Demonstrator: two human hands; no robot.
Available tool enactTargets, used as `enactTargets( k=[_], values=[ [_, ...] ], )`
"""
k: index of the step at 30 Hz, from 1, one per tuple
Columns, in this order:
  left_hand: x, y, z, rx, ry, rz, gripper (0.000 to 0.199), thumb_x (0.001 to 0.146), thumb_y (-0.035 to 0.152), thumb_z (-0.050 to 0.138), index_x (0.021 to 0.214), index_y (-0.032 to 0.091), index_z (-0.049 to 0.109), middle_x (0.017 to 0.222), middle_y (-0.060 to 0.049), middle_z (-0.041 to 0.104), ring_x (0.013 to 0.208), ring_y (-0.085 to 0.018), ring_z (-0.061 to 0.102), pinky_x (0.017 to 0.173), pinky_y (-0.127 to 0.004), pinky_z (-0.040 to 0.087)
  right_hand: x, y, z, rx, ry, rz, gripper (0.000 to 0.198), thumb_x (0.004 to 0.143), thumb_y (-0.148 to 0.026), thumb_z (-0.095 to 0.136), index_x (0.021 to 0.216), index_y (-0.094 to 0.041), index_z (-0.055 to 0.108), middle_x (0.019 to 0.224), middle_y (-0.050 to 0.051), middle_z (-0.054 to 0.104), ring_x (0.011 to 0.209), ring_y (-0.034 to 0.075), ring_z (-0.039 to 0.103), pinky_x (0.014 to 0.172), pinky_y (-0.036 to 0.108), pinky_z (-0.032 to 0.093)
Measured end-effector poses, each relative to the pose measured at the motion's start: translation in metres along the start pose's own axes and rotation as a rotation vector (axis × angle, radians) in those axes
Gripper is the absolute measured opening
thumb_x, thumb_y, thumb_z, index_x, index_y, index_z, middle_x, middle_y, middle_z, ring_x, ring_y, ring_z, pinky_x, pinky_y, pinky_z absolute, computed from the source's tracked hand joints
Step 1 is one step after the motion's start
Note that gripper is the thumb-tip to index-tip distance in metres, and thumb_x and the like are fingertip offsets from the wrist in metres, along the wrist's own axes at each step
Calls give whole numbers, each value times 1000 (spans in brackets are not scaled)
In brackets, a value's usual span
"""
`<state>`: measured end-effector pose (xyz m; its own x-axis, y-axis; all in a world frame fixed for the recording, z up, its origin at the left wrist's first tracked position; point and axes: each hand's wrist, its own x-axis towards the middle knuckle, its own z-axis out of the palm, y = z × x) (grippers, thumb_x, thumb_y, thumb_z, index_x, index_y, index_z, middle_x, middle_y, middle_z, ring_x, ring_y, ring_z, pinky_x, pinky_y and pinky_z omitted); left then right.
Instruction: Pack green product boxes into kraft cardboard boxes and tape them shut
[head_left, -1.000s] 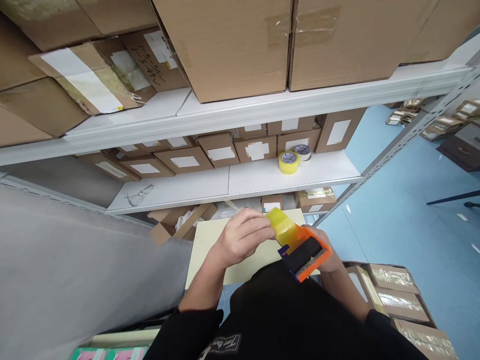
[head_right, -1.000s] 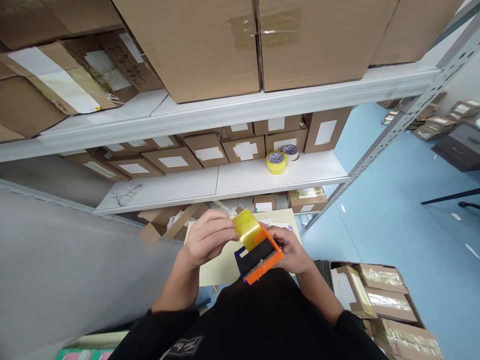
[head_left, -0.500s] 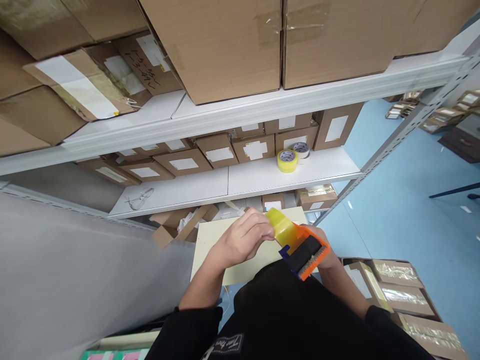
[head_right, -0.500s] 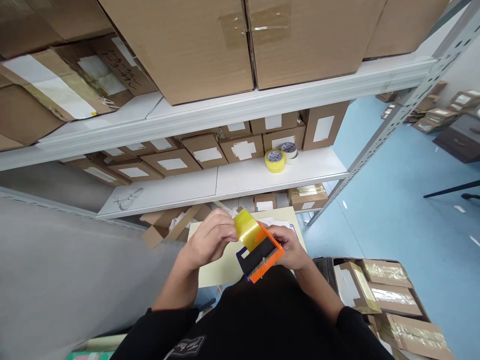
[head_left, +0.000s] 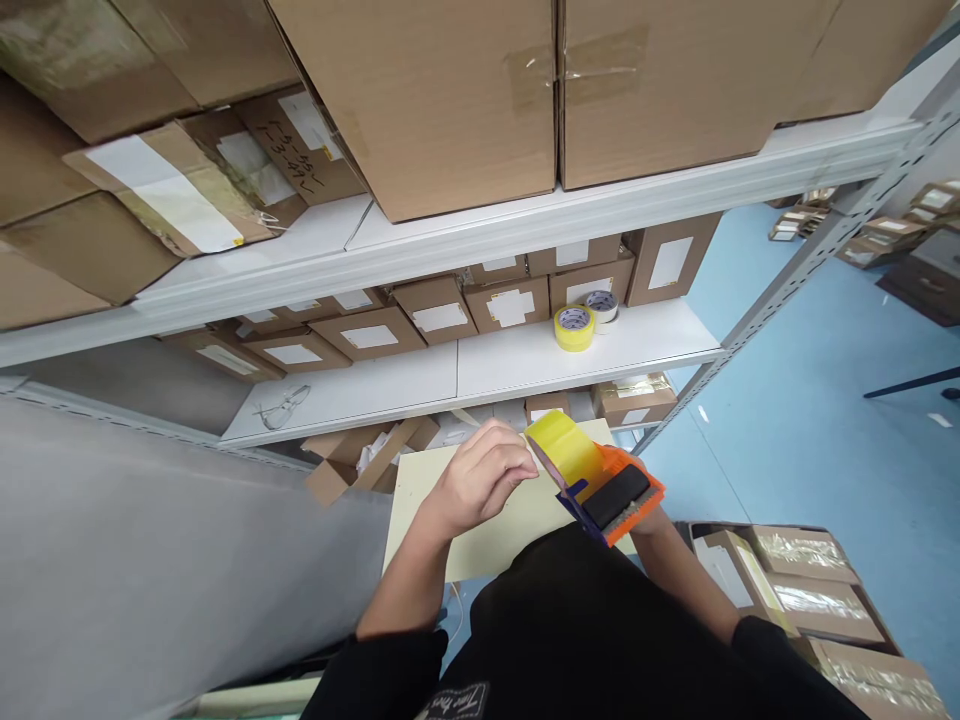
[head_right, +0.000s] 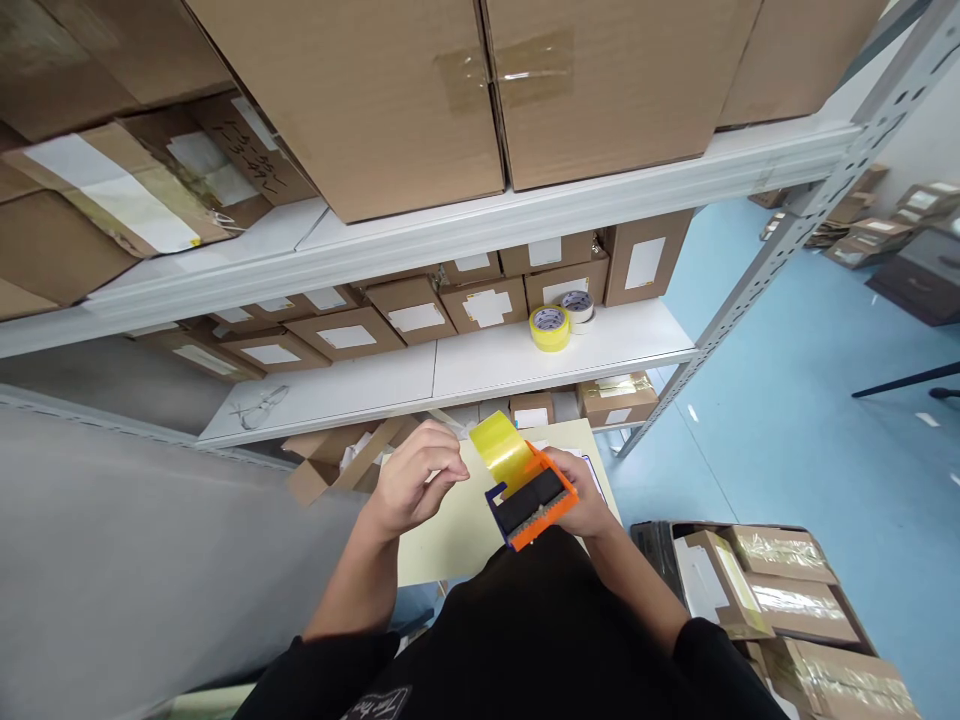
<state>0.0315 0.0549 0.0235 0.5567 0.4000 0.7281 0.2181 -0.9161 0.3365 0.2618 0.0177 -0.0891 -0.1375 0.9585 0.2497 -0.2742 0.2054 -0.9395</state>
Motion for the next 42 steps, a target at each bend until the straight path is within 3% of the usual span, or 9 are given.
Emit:
enactTargets(
  k=[5, 11, 17, 24, 31, 35, 42],
  values=[
    [-2, -4, 2, 55, 27, 29, 19, 96, 20, 72, 114, 19, 66, 91, -6, 71, 87, -19, 68, 78, -35, 59, 8, -15, 8, 65, -72, -121, 41, 70, -56, 93, 83, -22, 73, 70, 1, 69, 56, 16, 60, 53, 28, 53],
    [3, -4, -6, 96, -42, 86, 15, 101, 12, 61, 110, 20, 70, 94, -7, 74, 89, -19, 71, 78, -35, 61, 18, -31, 11, 3, -137, -235, 41, 77, -59, 87, 82, -22, 72, 67, 1, 67, 59, 17, 57, 66, 33, 58],
    [8, -1, -15, 150, -156, 87, 16, 102, 11, 59, 111, 19, 70, 99, -9, 76, 93, -20, 72, 79, -35, 63, 21, -24, -3, -148, -209, -271, 37, 81, -59, 84, 86, -24, 73, 68, 1, 69, 66, 20, 62, 94, 46, 58],
    [6, -3, -13, 116, -55, 111, 16, 98, 9, 65, 110, 18, 72, 98, -8, 78, 92, -19, 75, 82, -35, 65, 19, -20, -3, -152, -211, -319, 34, 85, -56, 81, 91, -23, 74, 73, 2, 72, 65, 18, 63, 96, 46, 58],
    [-1, -3, -17, 157, -132, 133, 23, 99, 8, 61, 117, 18, 70, 99, -8, 79, 100, -22, 76, 84, -37, 66, 20, -24, 0, -142, -226, -326, 28, 86, -50, 82, 93, -24, 75, 72, 0, 69, 71, 19, 64, 103, 48, 54],
    [-1, -1, -23, 221, -208, 136, 25, 102, 8, 55, 121, 18, 69, 104, -9, 79, 106, -23, 75, 85, -38, 67, 19, -28, 3, -139, -211, -273, 35, 84, -56, 83, 87, -22, 74, 69, 0, 67, 70, 19, 62, 97, 46, 57],
    [7, -1, -24, 268, -224, 172, 24, 101, 7, 55, 120, 17, 67, 103, -10, 78, 105, -24, 75, 85, -39, 67, 18, -32, 7, -101, -179, -274, 33, 83, -53, 85, 89, -23, 74, 70, 1, 68, 63, 17, 59, 68, 32, 56]
  ],
)
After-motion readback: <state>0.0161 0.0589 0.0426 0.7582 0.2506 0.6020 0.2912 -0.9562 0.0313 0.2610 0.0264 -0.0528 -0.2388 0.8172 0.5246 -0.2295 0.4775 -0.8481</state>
